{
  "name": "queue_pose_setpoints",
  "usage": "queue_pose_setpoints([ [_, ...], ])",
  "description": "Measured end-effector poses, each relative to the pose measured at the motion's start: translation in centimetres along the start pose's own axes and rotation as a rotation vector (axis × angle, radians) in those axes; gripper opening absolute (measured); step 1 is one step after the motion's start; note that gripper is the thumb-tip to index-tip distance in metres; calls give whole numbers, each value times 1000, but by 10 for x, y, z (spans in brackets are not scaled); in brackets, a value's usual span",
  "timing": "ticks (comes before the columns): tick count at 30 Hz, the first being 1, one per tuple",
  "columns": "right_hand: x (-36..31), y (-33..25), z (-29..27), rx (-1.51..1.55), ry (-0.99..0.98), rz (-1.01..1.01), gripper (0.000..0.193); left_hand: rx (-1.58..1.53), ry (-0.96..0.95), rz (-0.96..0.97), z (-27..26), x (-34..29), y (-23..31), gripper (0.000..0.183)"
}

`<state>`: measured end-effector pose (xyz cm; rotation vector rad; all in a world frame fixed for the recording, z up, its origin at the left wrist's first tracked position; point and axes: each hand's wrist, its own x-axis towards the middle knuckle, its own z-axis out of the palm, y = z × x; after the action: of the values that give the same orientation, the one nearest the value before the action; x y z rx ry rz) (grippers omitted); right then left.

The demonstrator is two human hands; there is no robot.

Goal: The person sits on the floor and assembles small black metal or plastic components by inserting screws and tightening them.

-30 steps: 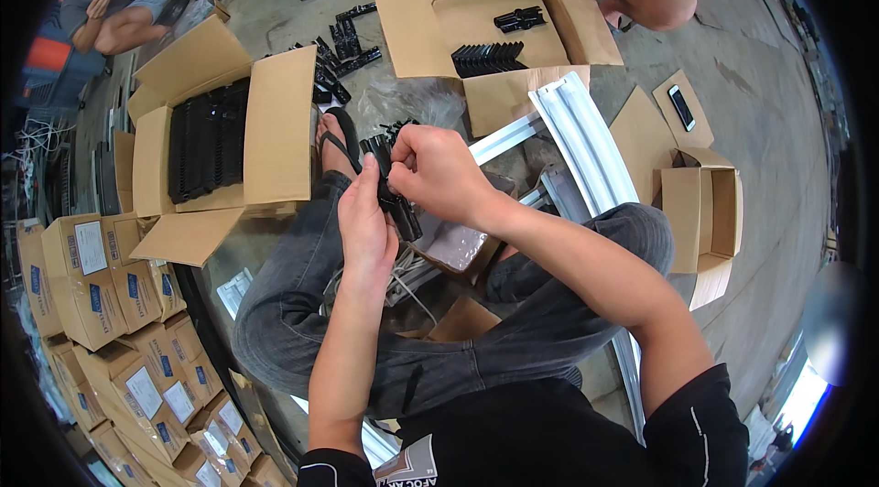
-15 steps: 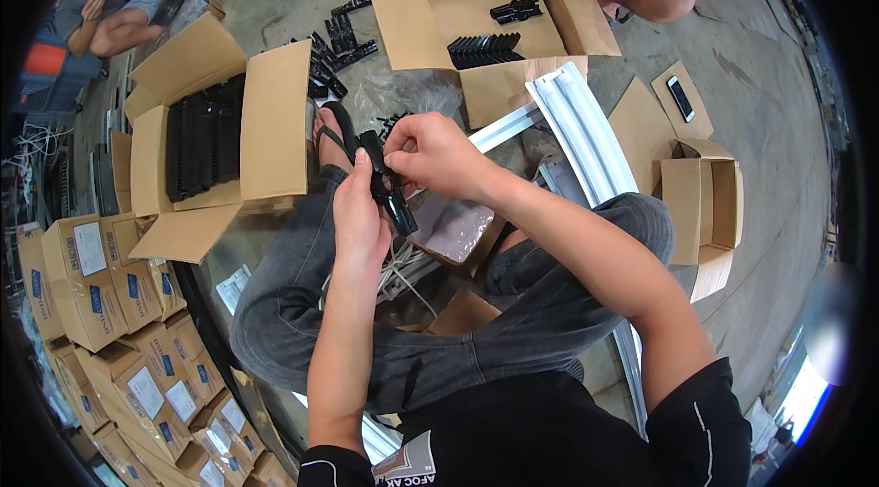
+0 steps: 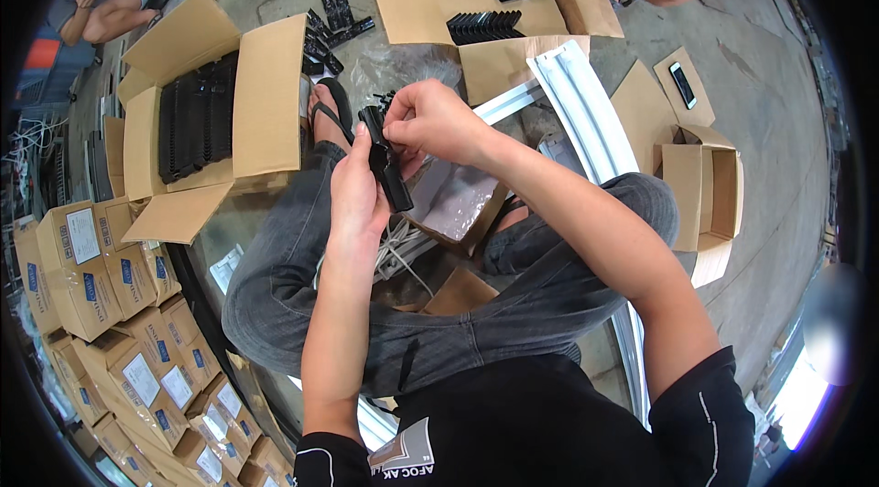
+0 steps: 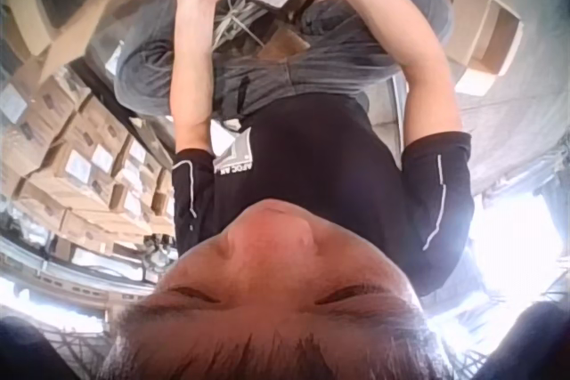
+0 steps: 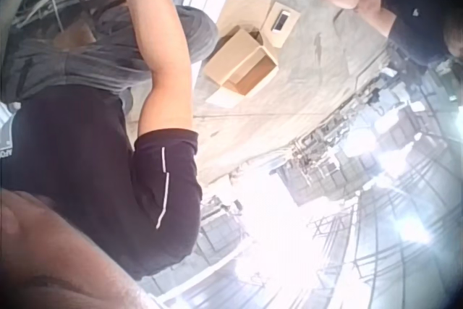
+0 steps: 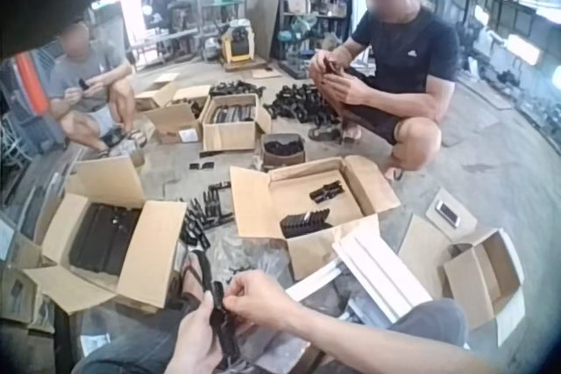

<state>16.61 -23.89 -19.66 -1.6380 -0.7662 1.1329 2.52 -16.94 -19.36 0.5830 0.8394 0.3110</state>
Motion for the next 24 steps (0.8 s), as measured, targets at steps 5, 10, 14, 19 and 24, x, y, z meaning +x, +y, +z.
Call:
queue_pose_setpoints([
  [5, -4, -1, 4, 55, 18, -16, 14, -7, -7, 15, -4, 2, 0, 40],
  [10, -13, 9, 23, 233, 204, 9, 20, 13, -58, 56, -10, 8, -6, 36],
  [14, -27, 11, 42, 2, 276, -162, 36, -62, 57, 64, -15, 8, -3, 32],
  [19, -28, 27, 52, -175, 332, -252, 45, -68, -21, 72, -29, 19, -14, 26],
  [24, -17, 25, 37, 16, 260, -107, 35, -158, 38, 52, -14, 11, -8, 31],
])
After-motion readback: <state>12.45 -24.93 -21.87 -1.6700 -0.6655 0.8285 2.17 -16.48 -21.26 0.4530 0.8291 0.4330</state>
